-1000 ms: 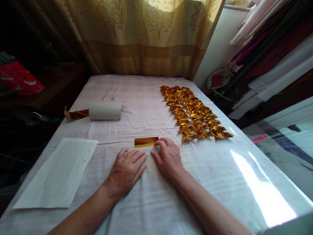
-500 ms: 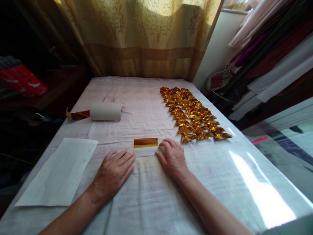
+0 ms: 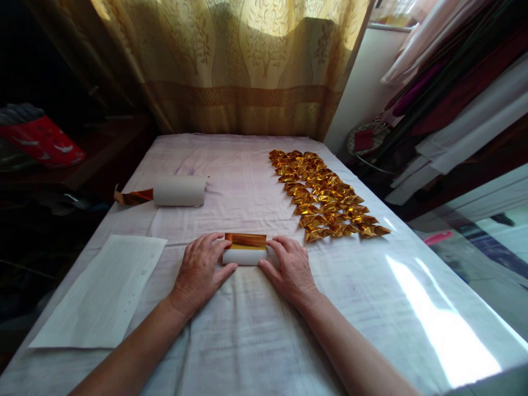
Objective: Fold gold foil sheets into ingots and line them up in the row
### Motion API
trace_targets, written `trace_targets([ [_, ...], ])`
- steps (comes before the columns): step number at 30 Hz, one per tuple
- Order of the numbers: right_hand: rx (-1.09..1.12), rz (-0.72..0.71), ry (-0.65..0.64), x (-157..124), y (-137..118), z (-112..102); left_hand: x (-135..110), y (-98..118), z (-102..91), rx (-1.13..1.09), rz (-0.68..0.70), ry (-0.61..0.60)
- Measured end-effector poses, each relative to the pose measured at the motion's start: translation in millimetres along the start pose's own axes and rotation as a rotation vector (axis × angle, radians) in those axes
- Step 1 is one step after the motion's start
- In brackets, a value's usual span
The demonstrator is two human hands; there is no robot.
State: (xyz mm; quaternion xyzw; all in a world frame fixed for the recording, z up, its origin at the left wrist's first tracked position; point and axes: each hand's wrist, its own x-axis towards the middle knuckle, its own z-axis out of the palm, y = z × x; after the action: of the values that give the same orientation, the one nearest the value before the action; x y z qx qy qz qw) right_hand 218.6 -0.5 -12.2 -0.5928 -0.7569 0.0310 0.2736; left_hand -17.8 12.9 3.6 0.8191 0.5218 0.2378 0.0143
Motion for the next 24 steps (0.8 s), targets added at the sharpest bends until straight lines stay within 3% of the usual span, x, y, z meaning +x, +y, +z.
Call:
trace_targets([
  [6, 0.031, -0.012, 0.007, -1.1, 0.1, 0.0, -2.0, 2.1, -1.9, -0.038, -0.024, 0.001],
  [12, 0.053, -0.061, 0.072, -2.8, 1.6, 0.5, -2.6, -0.4, -1.8, -0.114, 0.189, 0.038],
  [16, 0.074, -0.118, 0.091, -2.7, 0.8, -1.1, -5.1, -3.6, 1.2, -0.157, 0.255, 0.067],
  [21, 0.158, -0.16, 0.125, 1.0, -0.6, -5.6, -5.9, -0.2, -2.9, -0.167, 0.217, 0.121],
  [24, 0.295, -0.145, 0.135, 4.9, -3.3, -9.8, -6.5, 3.1, -7.9, -0.245, 0.102, 0.131],
])
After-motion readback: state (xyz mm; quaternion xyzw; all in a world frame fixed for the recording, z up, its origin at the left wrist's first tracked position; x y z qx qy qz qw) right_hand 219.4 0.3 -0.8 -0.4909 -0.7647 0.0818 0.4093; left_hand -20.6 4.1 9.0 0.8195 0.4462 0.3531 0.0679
